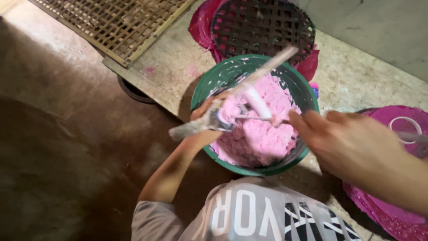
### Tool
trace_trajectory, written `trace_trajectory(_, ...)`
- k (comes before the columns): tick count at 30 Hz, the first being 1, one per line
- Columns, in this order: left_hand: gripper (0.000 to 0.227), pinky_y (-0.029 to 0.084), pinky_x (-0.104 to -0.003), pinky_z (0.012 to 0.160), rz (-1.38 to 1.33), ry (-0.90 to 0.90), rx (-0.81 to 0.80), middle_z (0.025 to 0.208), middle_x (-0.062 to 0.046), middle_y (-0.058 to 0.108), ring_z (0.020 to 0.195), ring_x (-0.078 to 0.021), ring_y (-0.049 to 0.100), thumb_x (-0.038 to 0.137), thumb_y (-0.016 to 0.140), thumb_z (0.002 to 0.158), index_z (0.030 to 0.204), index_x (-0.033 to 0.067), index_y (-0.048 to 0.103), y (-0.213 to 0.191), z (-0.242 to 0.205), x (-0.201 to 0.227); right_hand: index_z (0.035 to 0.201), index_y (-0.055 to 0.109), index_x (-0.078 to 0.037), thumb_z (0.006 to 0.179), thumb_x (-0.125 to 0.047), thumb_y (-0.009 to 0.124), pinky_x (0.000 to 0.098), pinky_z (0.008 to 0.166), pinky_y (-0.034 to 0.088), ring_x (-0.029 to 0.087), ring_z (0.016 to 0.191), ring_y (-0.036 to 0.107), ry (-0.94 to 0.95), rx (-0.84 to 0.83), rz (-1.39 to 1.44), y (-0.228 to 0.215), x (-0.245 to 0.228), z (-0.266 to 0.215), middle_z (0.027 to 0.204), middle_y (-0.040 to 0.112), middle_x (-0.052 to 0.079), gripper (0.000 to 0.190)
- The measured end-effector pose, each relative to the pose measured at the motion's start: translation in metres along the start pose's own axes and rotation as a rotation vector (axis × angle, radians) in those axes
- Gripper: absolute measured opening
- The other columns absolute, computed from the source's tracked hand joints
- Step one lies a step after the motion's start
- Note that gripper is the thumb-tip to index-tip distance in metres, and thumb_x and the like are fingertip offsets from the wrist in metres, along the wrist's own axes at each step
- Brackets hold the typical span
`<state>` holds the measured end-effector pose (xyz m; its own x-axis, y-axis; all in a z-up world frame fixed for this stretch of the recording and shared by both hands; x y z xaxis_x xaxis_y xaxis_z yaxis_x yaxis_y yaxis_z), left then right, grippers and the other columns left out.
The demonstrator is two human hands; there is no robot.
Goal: The person scoops pink paste from a green bowl using a wooden spatula and fills circular molds on a pink glittery tray. They repeatedly smooth the paste into the molds and arrange the filled trays on the table.
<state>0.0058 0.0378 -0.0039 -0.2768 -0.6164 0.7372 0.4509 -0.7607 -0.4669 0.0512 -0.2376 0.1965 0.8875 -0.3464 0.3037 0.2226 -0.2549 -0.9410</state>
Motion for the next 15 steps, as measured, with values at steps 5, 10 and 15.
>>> trace_trajectory(5, 0.062, 0.051, -0.038, 0.104, 0.088, 0.029, -0.075, 0.136, -0.016, 0.065, 0.122, -0.0324, 0.065, 0.024, 0.078, 0.084, 0.142, 0.0112, 0.059, 0.025, -0.005, 0.012, 0.111, 0.061, -0.004, 0.089, -0.013, 0.056, 0.0307, 0.045, 0.056, 0.021, 0.068, 0.070, -0.075, 0.085, -0.241, 0.044, -0.039, 0.059, 0.086, 0.066, 0.007, 0.025)
trace_trajectory(10, 0.064, 0.053, -0.036, 0.101, 0.110, 0.027, -0.138, 0.131, -0.013, 0.067, 0.116, -0.0303, 0.067, 0.030, 0.079, 0.085, 0.142, 0.0106, 0.058, 0.022, -0.001, 0.016, 0.114, 0.059, 0.000, 0.088, -0.013, 0.057, 0.0352, 0.049, 0.057, 0.023, 0.066, 0.071, -0.128, 0.072, -0.050, 0.053, -0.040, 0.047, 0.085, 0.065, 0.011, 0.028)
trace_trajectory(15, 0.066, 0.055, -0.034, 0.097, 0.179, 0.072, 0.017, 0.126, -0.011, 0.070, 0.110, -0.0283, 0.070, 0.036, 0.079, 0.086, 0.142, 0.0100, 0.056, -0.011, 0.010, 0.023, 0.139, 0.055, -0.006, 0.084, -0.017, 0.058, 0.0349, 0.047, 0.056, 0.021, 0.069, 0.071, 0.000, 0.001, -0.011, -0.006, -0.002, 0.007, 0.095, 0.065, 0.007, 0.056)
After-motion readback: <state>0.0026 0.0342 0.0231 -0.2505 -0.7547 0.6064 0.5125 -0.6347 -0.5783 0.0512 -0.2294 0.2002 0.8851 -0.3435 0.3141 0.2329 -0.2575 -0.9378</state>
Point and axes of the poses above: each hand's wrist, its own z-axis towards the middle knuckle, its own y-axis out of the palm, x = y × z, the point moved 2 cm from there along z, towards the middle knuckle
